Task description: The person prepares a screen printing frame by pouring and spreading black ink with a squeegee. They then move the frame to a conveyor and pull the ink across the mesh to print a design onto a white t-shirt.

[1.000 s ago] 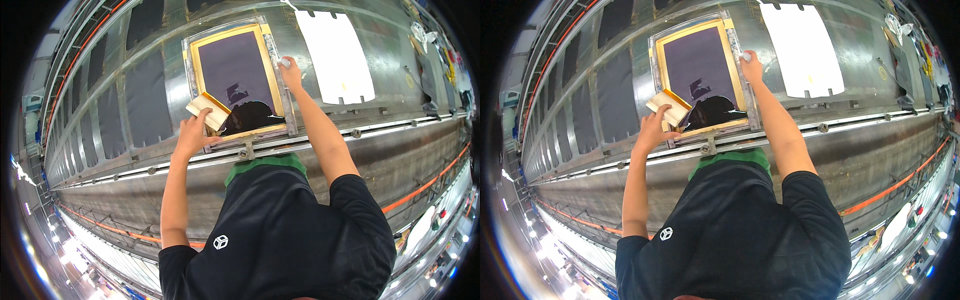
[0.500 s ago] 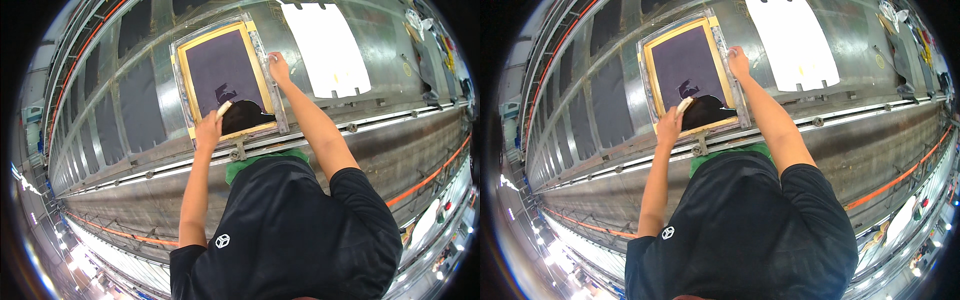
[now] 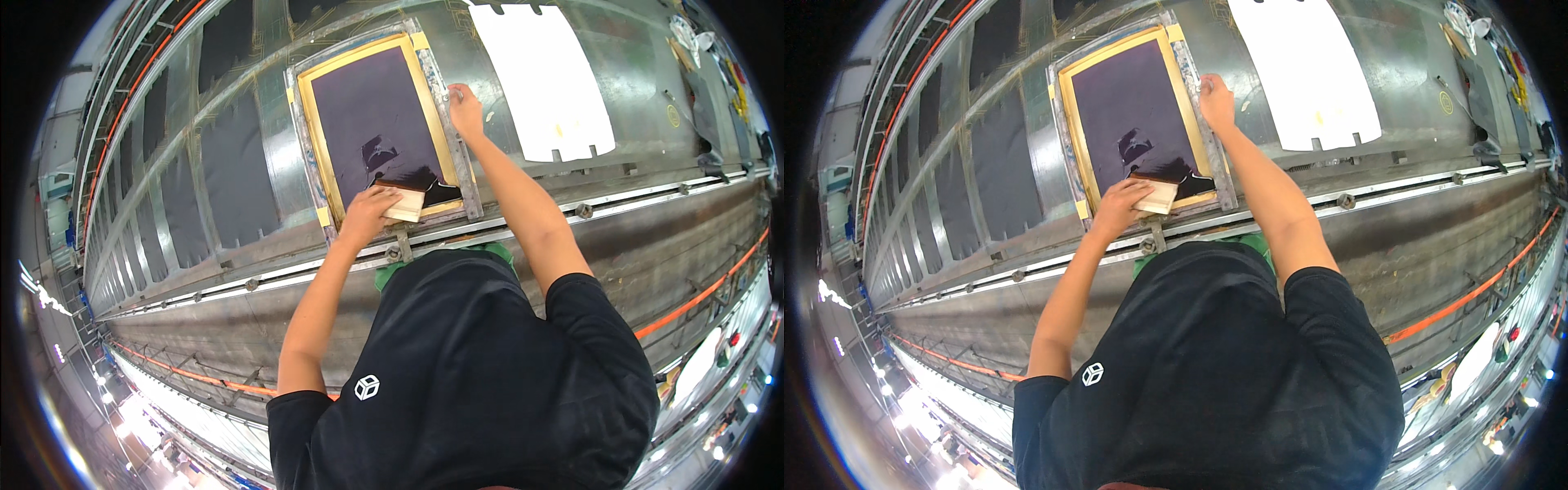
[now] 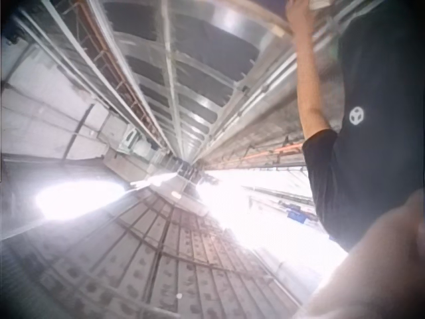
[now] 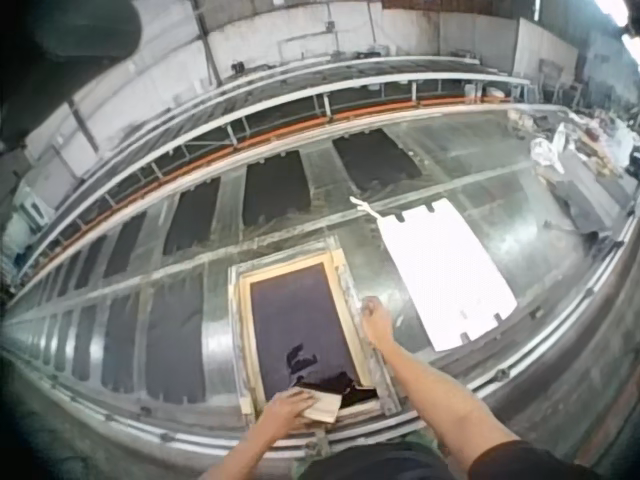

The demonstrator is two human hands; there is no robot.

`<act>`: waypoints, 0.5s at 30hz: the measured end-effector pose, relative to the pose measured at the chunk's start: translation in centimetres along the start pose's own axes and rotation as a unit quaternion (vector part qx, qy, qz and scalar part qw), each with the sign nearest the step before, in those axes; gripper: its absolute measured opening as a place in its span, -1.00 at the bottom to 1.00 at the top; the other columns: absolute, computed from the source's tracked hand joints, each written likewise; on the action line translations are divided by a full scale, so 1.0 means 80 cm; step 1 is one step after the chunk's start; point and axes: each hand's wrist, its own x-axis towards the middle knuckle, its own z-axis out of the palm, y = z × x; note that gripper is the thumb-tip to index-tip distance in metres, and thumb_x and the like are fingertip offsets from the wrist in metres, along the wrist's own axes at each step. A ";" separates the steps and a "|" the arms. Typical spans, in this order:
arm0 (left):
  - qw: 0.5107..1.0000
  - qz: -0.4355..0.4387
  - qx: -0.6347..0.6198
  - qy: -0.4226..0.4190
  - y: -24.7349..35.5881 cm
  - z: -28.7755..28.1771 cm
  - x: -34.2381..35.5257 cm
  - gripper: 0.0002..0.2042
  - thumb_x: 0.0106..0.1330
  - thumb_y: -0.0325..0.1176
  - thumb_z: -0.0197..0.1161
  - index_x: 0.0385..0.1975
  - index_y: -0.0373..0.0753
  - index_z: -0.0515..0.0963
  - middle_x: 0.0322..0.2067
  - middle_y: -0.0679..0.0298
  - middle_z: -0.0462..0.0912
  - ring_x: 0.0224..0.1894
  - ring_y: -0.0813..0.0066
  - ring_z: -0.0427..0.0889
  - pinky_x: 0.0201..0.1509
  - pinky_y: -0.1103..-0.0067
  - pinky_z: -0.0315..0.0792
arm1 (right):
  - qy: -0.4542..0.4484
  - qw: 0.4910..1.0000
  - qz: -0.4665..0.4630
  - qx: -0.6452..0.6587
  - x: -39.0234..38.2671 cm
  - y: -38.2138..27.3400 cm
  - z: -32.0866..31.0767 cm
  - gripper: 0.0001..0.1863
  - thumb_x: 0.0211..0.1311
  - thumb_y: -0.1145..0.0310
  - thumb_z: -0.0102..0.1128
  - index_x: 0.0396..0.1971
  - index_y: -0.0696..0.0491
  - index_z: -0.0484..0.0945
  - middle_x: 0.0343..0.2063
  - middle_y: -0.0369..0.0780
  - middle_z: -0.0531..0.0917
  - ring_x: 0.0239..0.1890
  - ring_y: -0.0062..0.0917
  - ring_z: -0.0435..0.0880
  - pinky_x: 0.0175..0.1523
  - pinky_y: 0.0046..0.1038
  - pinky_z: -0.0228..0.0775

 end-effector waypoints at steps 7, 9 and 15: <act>0.955 -0.273 -0.106 0.040 0.004 -0.058 -0.023 -0.65 0.14 -0.47 0.29 -0.03 -0.31 0.58 -0.20 -0.02 0.70 -0.11 0.01 0.68 0.00 0.38 0.52 | -0.016 1.000 -0.004 -0.006 -0.004 -0.013 -0.019 -0.82 0.40 0.26 0.09 -0.15 -0.06 0.61 -0.59 0.00 0.63 -0.44 0.00 0.66 -0.25 -0.09 0.44; 0.946 -0.278 -0.156 0.067 -0.014 -0.049 -0.009 -0.62 0.11 -0.40 0.32 -0.03 -0.33 0.58 -0.24 -0.06 0.70 -0.12 0.01 0.69 -0.02 0.37 0.52 | -0.024 1.000 -0.012 -0.004 -0.006 -0.015 -0.017 -0.81 0.42 0.23 0.06 -0.12 -0.08 0.60 -0.59 0.01 0.62 -0.44 -0.01 0.66 -0.25 -0.09 0.44; 0.954 -0.211 -0.140 -0.162 -0.064 -0.046 0.065 -0.54 -0.02 -0.32 0.40 -0.06 -0.35 0.62 -0.23 -0.08 0.70 -0.13 0.01 0.70 0.01 0.31 0.51 | -0.034 0.999 -0.015 -0.032 0.000 -0.003 -0.008 -0.81 0.43 0.22 0.04 -0.08 -0.09 0.56 -0.58 0.03 0.62 -0.42 0.01 0.65 -0.24 -0.06 0.43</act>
